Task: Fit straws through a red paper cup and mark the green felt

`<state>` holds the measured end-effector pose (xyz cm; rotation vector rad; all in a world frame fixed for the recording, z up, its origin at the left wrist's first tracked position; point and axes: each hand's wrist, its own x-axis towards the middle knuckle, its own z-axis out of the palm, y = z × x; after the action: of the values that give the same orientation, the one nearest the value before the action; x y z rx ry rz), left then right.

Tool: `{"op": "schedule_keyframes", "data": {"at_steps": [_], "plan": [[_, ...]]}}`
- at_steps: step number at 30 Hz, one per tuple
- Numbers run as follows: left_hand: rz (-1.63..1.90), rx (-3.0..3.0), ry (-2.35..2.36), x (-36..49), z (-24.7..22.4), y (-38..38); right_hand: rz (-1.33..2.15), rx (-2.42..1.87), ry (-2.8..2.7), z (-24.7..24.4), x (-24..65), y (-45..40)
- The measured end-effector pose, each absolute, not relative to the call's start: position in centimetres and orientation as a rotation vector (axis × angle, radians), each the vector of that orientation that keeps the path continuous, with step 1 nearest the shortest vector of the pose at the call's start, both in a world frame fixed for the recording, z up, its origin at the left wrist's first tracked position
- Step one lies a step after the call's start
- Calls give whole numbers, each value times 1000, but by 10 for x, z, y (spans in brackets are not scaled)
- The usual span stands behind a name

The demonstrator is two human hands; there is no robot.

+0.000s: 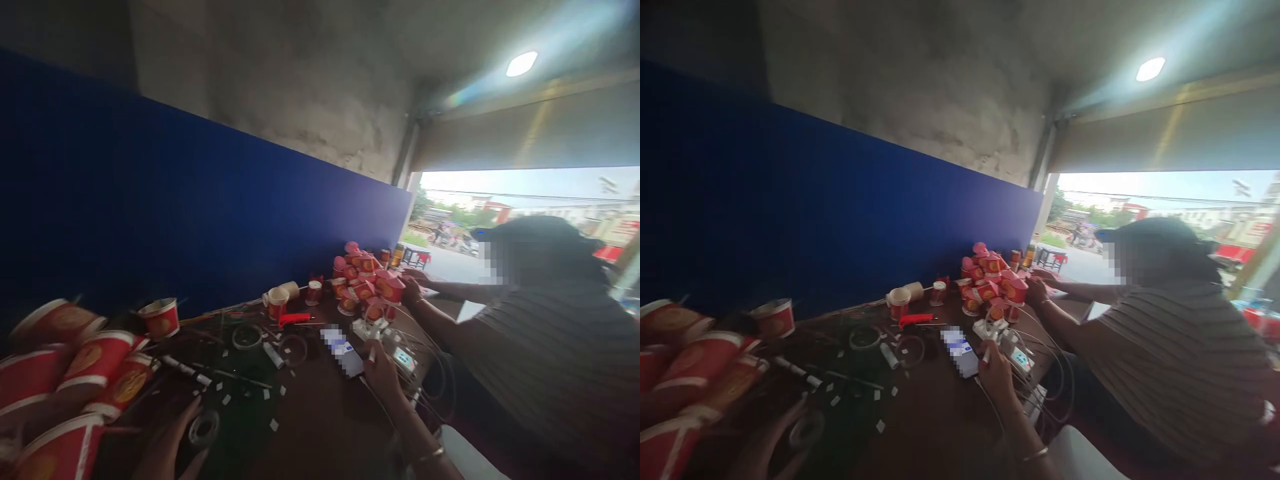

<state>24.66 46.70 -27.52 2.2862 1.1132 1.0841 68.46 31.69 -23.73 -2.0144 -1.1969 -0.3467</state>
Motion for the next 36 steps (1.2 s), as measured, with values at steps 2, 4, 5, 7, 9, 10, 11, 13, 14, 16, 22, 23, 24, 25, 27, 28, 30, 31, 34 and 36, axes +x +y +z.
{"op": "schedule_keyframes", "data": {"at_steps": [2, 4, 5, 7, 9, 10, 11, 13, 14, 16, 22, 23, 24, 25, 27, 28, 30, 31, 34, 36], "plan": [[1095, 2338, 1089, 247, -284, 468, -332, -2007, -1222, -239, 689, 316], [1153, 2406, 1073, 249, -289, 467, -329, -1996, -1244, -241, 693, 316], [1193, 2436, 1068, 249, -290, 466, -332, -1991, -1250, -243, 695, 315], [1253, 2485, 1049, 250, -291, 465, -340, -1982, -1274, -248, 701, 315], [1272, 2532, 1012, 251, -292, 464, -341, -1967, -1344, -251, 705, 316], [1273, 2548, 1003, 251, -292, 465, -333, -1957, -1395, -252, 706, 317], [1275, 2562, 996, 250, -292, 465, -323, -1947, -1446, -253, 706, 318], [1283, 2578, 991, 250, -292, 466, -300, -1937, -1520, -252, 704, 319], [1288, 2581, 989, 249, -291, 466, -288, -1941, -1536, -250, 703, 320], [1300, 2575, 991, 249, -290, 465, -260, -1951, -1541, -247, 700, 320], [1272, 2533, 998, 248, -283, 462, -217, -1976, -1545, -241, 694, 319], [1253, 2519, 1007, 248, -283, 462, -220, -1981, -1551, -241, 694, 319], [1236, 2501, 1017, 248, -283, 462, -223, -1988, -1557, -242, 694, 320], [1221, 2481, 1028, 248, -284, 462, -226, -1993, -1560, -242, 694, 320], [1205, 2427, 1058, 248, -286, 461, -241, -1991, -1549, -245, 696, 319], [1192, 2398, 1071, 248, -286, 460, -252, -1979, -1535, -246, 698, 319], [1133, 2331, 1103, 249, -284, 457, -282, -1933, -1490, -247, 702, 316], [1093, 2291, 1119, 249, -281, 455, -298, -1914, -1460, -247, 705, 315], [993, 2150, 1156, 252, -269, 447, -369, -1924, -1329, -235, 705, 319], [958, 2066, 1143, 255, -262, 443, -427, -1921, -1259, -220, 689, 330]]}}
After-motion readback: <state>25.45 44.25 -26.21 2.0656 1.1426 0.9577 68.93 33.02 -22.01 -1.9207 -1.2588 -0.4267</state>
